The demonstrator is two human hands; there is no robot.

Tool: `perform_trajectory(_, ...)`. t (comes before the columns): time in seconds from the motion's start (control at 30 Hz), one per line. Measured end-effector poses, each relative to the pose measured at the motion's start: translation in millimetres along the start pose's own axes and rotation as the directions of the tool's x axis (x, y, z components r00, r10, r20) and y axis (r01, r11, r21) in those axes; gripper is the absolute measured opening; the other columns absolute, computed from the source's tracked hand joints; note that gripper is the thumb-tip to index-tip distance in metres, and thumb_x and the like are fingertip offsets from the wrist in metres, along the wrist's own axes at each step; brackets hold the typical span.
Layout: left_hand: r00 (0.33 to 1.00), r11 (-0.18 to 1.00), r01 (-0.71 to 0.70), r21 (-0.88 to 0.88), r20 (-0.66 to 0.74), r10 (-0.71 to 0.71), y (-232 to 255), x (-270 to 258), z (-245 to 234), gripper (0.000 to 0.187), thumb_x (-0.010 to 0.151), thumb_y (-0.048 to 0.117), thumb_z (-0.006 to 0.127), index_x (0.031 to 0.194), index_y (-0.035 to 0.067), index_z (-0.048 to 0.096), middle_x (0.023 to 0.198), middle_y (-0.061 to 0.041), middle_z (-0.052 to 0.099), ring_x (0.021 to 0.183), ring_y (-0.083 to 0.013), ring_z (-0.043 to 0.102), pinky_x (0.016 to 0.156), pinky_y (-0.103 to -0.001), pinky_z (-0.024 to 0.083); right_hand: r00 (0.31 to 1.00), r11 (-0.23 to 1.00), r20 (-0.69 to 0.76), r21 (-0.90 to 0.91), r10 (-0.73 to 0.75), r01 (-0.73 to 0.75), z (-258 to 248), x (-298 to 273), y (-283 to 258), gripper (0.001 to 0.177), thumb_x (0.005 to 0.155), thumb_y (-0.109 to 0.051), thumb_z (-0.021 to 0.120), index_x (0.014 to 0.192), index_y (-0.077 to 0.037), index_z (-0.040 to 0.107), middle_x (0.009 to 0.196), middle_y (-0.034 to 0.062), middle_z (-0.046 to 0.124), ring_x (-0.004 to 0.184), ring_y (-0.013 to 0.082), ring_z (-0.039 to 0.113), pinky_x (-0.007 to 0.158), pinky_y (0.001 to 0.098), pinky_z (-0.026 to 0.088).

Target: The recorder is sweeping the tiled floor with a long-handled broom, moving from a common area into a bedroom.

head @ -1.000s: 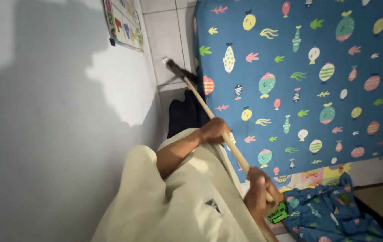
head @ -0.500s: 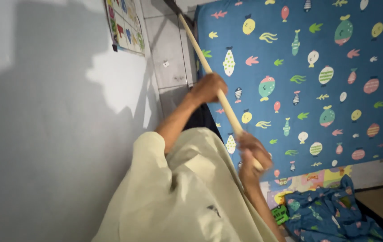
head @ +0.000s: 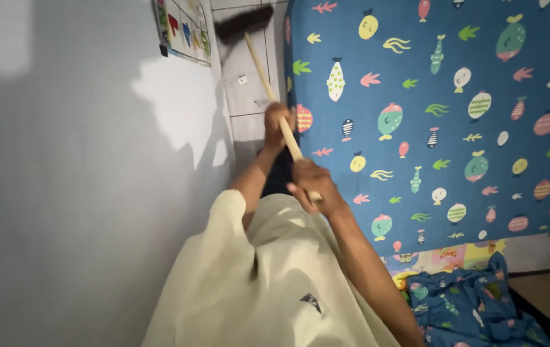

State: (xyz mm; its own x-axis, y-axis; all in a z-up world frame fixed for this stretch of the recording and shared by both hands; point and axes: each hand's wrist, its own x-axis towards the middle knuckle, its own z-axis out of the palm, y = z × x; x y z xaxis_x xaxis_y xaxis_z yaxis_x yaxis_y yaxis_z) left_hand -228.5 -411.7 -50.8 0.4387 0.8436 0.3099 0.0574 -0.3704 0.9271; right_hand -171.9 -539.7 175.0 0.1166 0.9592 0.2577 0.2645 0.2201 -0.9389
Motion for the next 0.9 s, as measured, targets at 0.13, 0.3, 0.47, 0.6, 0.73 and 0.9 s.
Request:
perform_trajectory(0.13, 0.986, 0.985, 0.106, -0.138, 0.14, -0.087, 60.7, -50.6, 7.2, 0.035, 0.075, 0.01, 0.066, 0.055, 0.009, 0.037, 0.055, -0.008, 0.042, 0.055, -0.0308, 0.047, 0.059, -0.047, 0.034, 0.999, 0.998, -0.01, 0.062, 0.031, -0.03, -27.2, -38.0, -44.4, 0.034, 0.086, 0.005, 0.065, 0.063, -0.004, 0.043, 0.062, 0.01, 0.047, 0.06, 0.03, 0.05, 0.072, 0.0443, 0.046)
perform_trajectory(0.3, 0.999, 0.996, 0.028, 0.082, 0.031, -0.031, 121.2, -92.0, 10.8, 0.038, 0.08, 0.008, 0.072, 0.062, 0.008, 0.039, 0.063, -0.012, 0.046, 0.063, -0.0355, 0.05, 0.063, -0.048, 0.036, 0.987, 0.985, -0.011, 0.071, 0.161, -0.159, -45.1, -65.7, -103.7, 0.027, 0.081, 0.001, 0.062, 0.063, -0.002, 0.042, 0.063, 0.0105, 0.044, 0.06, 0.031, 0.048, 0.072, 0.0436, 0.049)
perform_trajectory(0.47, 0.996, 0.999, -0.026, 0.024, 0.084, 0.023, 127.4, -91.4, -2.0, 0.04, 0.08, 0.006, 0.072, 0.06, 0.009, 0.038, 0.06, -0.009, 0.045, 0.063, -0.0347, 0.05, 0.064, -0.049, 0.035, 0.986, 0.991, -0.128, 0.088, 0.109, -0.098, -20.8, -79.3, -125.7, 0.031, 0.089, -0.008, 0.062, 0.065, -0.003, 0.044, 0.065, 0.01, 0.048, 0.062, 0.0291, 0.052, 0.073, 0.0429, 0.049)
perform_trajectory(0.6, 0.99, 0.99, -0.115, -0.079, 0.069, 0.121, 112.9, -62.9, -3.0, 0.036, 0.082, 0.005, 0.072, 0.061, 0.01, 0.043, 0.063, -0.011, 0.046, 0.064, -0.0341, 0.048, 0.067, -0.05, 0.035, 0.949, 0.999, -0.316, -0.046, -0.003, -0.012, -2.2, -90.9, -105.6, 0.034, 0.098, -0.013, 0.061, 0.068, -0.002, 0.05, 0.07, 0.0096, 0.056, 0.066, 0.0268, 0.059, 0.073, 0.0399, 0.054)
perform_trajectory(0.73, 0.987, 0.99, -0.139, -0.009, 0.086, 0.139, 41.6, -47.4, 5.1, 0.04, 0.086, 0.003, 0.069, 0.06, 0.007, 0.04, 0.064, -0.013, 0.047, 0.067, -0.035, 0.048, 0.068, -0.048, 0.036, 0.94, 0.998, -0.34, -0.061, -0.018, -0.003, 21.8, -87.3, -50.7, 0.034, 0.099, -0.003, 0.061, 0.069, -0.002, 0.046, 0.072, 0.0109, 0.056, 0.068, 0.0269, 0.056, 0.081, 0.0428, 0.055)
perform_trajectory(0.9, 0.832, 0.969, -0.245, -0.006, 0.512, 0.214, -19.8, -110.9, 2.6, 0.03, 0.074, 0.015, 0.07, 0.054, 0.013, 0.048, 0.057, -0.012, 0.051, 0.06, -0.0334, 0.054, 0.058, -0.046, 0.041, 0.862, 0.996, -0.504, -0.035, 0.053, -0.082, 63.8, -142.4, -33.6, 0.027, 0.101, 0.0, 0.058, 0.075, 0.003, 0.05, 0.075, 0.0099, 0.055, 0.075, 0.0254, 0.059, 0.078, 0.0397, 0.051)
